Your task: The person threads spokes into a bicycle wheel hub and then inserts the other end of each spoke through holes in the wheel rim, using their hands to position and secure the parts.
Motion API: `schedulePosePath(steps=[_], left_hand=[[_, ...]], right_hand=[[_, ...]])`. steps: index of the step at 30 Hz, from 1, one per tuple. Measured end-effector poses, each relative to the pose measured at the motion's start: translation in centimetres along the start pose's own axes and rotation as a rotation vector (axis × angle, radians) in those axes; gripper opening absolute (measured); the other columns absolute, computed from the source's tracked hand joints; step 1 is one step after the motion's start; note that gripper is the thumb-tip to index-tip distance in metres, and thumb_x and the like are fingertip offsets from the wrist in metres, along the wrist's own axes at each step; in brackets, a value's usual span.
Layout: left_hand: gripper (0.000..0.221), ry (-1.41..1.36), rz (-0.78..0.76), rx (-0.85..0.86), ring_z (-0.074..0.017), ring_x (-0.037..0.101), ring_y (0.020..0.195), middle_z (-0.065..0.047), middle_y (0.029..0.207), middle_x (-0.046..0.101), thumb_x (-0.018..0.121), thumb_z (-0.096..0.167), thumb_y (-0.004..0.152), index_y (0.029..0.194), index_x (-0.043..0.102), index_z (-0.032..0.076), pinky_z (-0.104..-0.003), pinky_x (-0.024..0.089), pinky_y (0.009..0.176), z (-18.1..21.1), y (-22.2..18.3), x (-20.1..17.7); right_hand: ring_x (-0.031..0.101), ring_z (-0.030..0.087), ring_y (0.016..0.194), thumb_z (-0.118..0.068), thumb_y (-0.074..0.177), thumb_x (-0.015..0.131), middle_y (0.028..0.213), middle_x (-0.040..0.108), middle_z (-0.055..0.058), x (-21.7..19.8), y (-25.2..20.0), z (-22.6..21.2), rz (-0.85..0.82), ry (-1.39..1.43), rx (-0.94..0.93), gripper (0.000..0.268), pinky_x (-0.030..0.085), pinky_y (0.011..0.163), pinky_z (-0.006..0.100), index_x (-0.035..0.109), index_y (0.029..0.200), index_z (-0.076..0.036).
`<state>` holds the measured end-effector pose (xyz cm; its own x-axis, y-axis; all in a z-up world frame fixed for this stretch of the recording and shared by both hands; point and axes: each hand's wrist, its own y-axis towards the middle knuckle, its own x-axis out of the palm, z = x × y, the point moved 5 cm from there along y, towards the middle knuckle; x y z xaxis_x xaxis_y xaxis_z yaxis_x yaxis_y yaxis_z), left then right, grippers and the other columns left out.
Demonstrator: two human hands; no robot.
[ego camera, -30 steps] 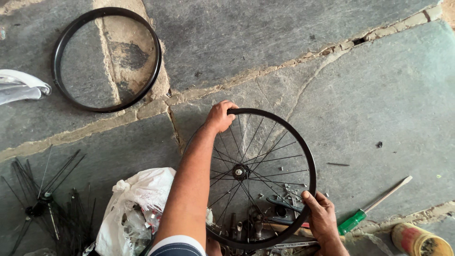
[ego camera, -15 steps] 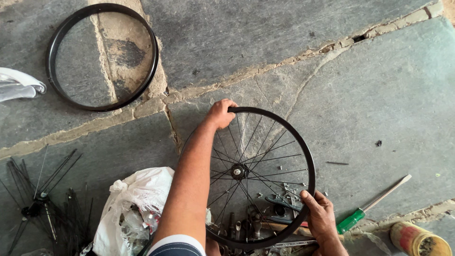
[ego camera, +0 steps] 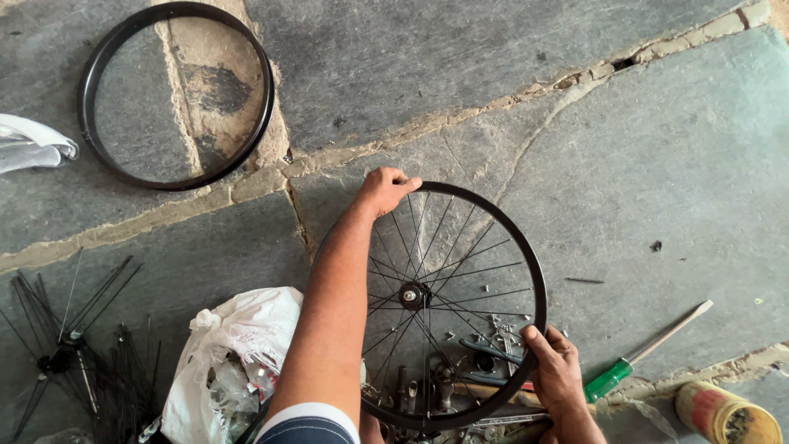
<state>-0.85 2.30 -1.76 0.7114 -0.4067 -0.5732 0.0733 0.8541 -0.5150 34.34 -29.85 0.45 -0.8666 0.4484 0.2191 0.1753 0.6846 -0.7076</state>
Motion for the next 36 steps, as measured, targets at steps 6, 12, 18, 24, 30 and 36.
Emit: schedulePosePath(steps=[6, 12, 18, 24, 30, 36], left_hand=[[0.026, -0.048, 0.467, 0.369, -0.0273, 0.072, 0.092, -0.009, 0.097, 0.076, 0.077, 0.032, 0.087, 0.098, 0.074, 0.009, -0.042, 0.057, 0.080, 4.5, -2.3, -0.5], [0.013, -0.153, 0.077, 0.589, -0.0239, 0.075, 0.084, -0.007, 0.092, 0.078, 0.066, 0.019, 0.088, 0.096, 0.076, 0.014, -0.040, 0.060, 0.077, 17.4, -9.1, 8.7], [0.021, 0.412, -0.264, 0.392, -0.0279, 0.073, 0.095, -0.011, 0.105, 0.077, 0.061, 0.014, 0.091, 0.108, 0.073, 0.016, -0.045, 0.058, 0.084, 19.2, -22.4, 18.2], [0.023, 0.281, -0.102, 0.340, -0.0276, 0.063, 0.115, -0.007, 0.117, 0.073, 0.065, 0.026, 0.092, 0.112, 0.073, 0.018, -0.051, 0.030, 0.111, 13.3, -26.3, 18.1], [0.027, 0.263, -0.080, 0.355, -0.0286, 0.056, 0.124, -0.006, 0.122, 0.071, 0.058, 0.034, 0.097, 0.114, 0.073, 0.019, -0.052, 0.022, 0.116, 12.4, -26.3, 18.6], [0.032, 0.315, -0.136, 0.369, -0.0335, 0.050, 0.128, -0.010, 0.129, 0.066, 0.052, 0.037, 0.101, 0.117, 0.071, 0.016, -0.056, 0.018, 0.116, 11.5, -26.3, 20.1]], right_hand=[[0.052, 0.015, 0.076, -0.063, 0.108, 0.042, 0.081, 0.066, 0.007, -0.8, 0.1, 0.3, -0.006, 0.055, 0.092, 0.075, 0.041, 0.064, 0.028, 0.073, 0.102, 0.004], [0.060, 0.018, 0.081, -0.055, 0.110, 0.045, 0.092, 0.073, 0.010, -0.4, 0.1, -0.2, -0.035, 0.260, 0.064, 0.058, 0.047, 0.068, 0.029, 0.067, 0.097, -0.003], [0.064, 0.012, 0.075, -0.050, 0.099, 0.049, 0.089, 0.070, 0.001, 0.5, -3.1, -0.7, 0.005, 0.137, 0.117, 0.044, 0.053, 0.066, 0.033, 0.070, 0.099, -0.011], [0.052, 0.010, 0.064, -0.038, 0.099, 0.066, 0.079, 0.063, -0.002, 1.1, -4.5, -1.2, -0.118, -0.066, 0.039, 0.033, 0.042, 0.056, 0.026, 0.071, 0.101, -0.005], [0.049, 0.007, 0.065, -0.036, 0.097, 0.069, 0.076, 0.059, -0.003, 2.1, -6.7, -2.0, -0.090, -0.293, -0.087, 0.034, 0.040, 0.056, 0.024, 0.073, 0.100, -0.003], [0.049, 0.009, 0.060, -0.044, 0.093, 0.070, 0.071, 0.054, -0.003, 2.1, -8.8, -1.7, 0.030, -0.377, -0.019, 0.041, 0.040, 0.050, 0.026, 0.073, 0.099, -0.004]])
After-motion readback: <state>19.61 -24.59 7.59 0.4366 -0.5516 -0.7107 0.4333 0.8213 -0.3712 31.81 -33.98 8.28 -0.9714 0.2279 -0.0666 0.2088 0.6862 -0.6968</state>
